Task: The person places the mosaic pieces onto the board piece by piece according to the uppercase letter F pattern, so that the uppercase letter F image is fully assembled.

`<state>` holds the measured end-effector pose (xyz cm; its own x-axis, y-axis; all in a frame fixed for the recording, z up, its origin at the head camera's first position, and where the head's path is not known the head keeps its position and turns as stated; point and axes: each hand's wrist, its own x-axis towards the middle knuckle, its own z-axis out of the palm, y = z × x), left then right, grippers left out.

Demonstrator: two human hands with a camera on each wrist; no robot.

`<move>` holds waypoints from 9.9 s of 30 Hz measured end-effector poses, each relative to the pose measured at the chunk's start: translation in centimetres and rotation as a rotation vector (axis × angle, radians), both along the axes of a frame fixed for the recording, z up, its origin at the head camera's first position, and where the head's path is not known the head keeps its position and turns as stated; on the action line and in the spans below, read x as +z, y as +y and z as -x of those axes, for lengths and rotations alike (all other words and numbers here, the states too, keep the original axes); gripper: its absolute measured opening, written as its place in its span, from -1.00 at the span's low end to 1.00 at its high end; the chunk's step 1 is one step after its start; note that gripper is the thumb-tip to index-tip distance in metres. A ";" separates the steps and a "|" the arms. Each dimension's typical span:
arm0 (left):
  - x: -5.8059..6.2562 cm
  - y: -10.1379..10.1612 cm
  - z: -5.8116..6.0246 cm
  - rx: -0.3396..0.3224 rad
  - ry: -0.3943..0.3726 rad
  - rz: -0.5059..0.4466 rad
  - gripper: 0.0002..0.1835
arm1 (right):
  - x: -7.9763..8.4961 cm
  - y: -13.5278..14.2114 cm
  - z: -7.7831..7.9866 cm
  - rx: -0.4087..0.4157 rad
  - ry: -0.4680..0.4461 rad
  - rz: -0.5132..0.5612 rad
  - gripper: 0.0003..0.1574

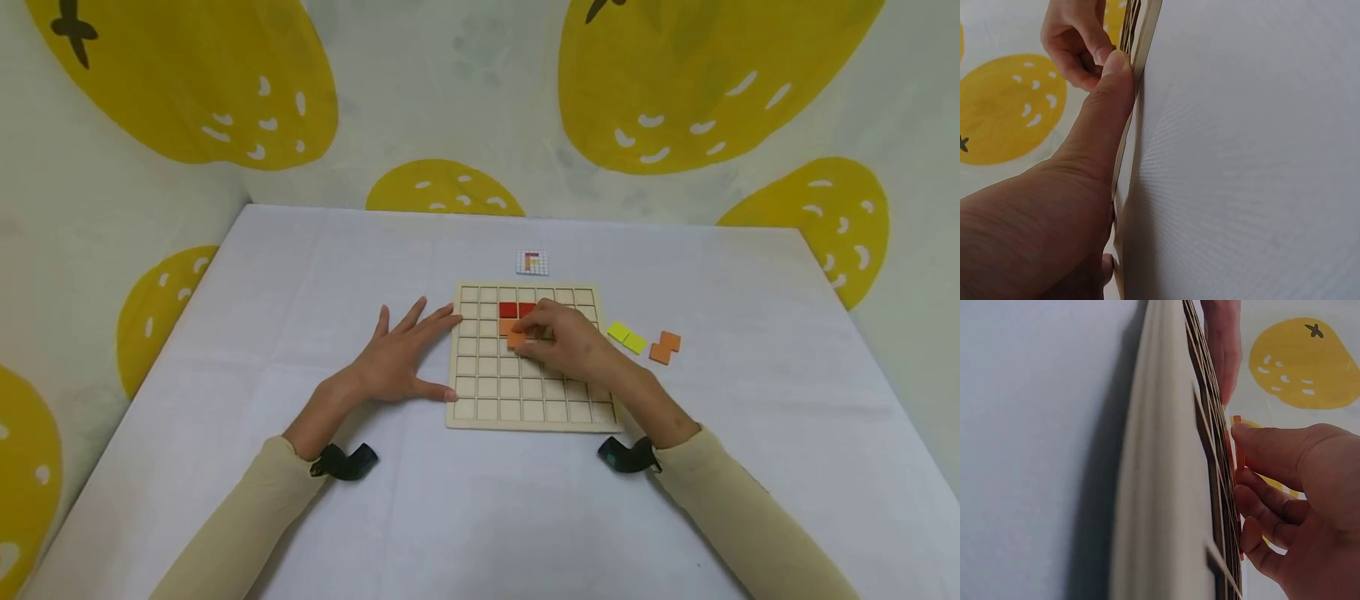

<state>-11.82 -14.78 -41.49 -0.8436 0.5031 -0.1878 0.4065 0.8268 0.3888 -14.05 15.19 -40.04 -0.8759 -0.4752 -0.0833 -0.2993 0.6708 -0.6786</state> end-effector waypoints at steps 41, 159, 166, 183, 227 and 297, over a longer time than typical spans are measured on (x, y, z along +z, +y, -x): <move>0.1 0.2 0.0 -0.004 -0.002 0.021 0.26 | 0.5 0.8 -0.2 -0.002 -0.024 -0.036 -0.65; 0.1 0.2 -0.2 -0.004 -0.006 0.001 0.24 | -0.8 19.7 -0.7 -0.062 0.151 -0.083 -0.59; 0.1 0.2 -0.1 -0.007 0.004 0.001 0.24 | -0.6 19.4 -0.7 -0.119 0.111 -0.134 -0.61; -0.1 0.3 0.2 -0.001 0.006 0.015 0.24 | 0.0 17.5 -0.2 -0.243 0.021 -0.177 -0.57; -0.3 0.5 0.1 0.007 0.001 0.019 0.25 | 0.6 9.9 0.7 -0.213 -0.011 -0.083 -0.54; -0.3 0.4 -0.1 0.001 0.011 0.018 0.24 | -0.3 0.5 -1.5 0.011 0.013 0.001 -0.63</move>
